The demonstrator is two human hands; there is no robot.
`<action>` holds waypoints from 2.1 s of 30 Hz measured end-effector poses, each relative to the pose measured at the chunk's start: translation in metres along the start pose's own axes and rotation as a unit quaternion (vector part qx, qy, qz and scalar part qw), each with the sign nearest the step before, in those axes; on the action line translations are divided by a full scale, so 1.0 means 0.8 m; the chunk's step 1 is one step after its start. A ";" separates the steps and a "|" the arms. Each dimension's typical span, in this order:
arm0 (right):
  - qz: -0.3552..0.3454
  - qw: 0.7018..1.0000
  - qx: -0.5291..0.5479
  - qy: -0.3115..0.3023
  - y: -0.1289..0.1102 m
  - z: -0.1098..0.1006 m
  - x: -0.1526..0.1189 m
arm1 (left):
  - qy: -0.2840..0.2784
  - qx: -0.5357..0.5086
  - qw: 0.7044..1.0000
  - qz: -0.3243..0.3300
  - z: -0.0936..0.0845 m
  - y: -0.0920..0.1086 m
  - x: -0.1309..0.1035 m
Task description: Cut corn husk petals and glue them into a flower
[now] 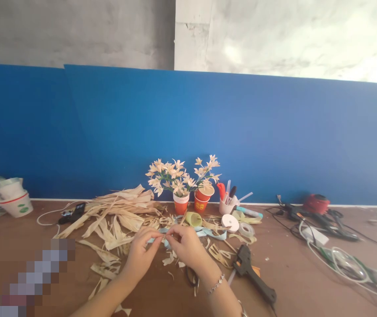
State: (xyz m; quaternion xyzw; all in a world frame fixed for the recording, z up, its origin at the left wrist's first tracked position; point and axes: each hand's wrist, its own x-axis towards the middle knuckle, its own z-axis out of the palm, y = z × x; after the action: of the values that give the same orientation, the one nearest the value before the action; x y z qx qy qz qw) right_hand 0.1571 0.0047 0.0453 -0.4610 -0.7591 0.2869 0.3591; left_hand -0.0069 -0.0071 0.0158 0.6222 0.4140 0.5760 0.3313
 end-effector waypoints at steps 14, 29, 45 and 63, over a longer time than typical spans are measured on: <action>0.118 0.972 0.187 -0.081 0.010 0.024 0.002 | 0.009 -0.237 0.957 -0.168 0.008 -0.001 -0.002; 0.041 0.962 0.270 -0.007 0.001 0.022 0.007 | -0.050 -0.317 0.912 -0.256 0.007 0.002 -0.001; 0.096 0.973 0.199 0.069 0.010 0.024 0.009 | -0.097 -0.162 0.959 -0.211 0.010 0.008 0.001; 0.055 0.958 0.279 0.042 0.010 0.021 0.007 | -0.127 -0.190 0.947 -0.224 0.008 0.010 -0.001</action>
State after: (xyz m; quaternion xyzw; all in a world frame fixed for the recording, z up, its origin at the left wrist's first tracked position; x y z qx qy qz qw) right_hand 0.1452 0.0114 0.0310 -0.3951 -0.6062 0.4872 0.4889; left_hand 0.0005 -0.0104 0.0217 0.5068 0.3798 0.4715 0.6136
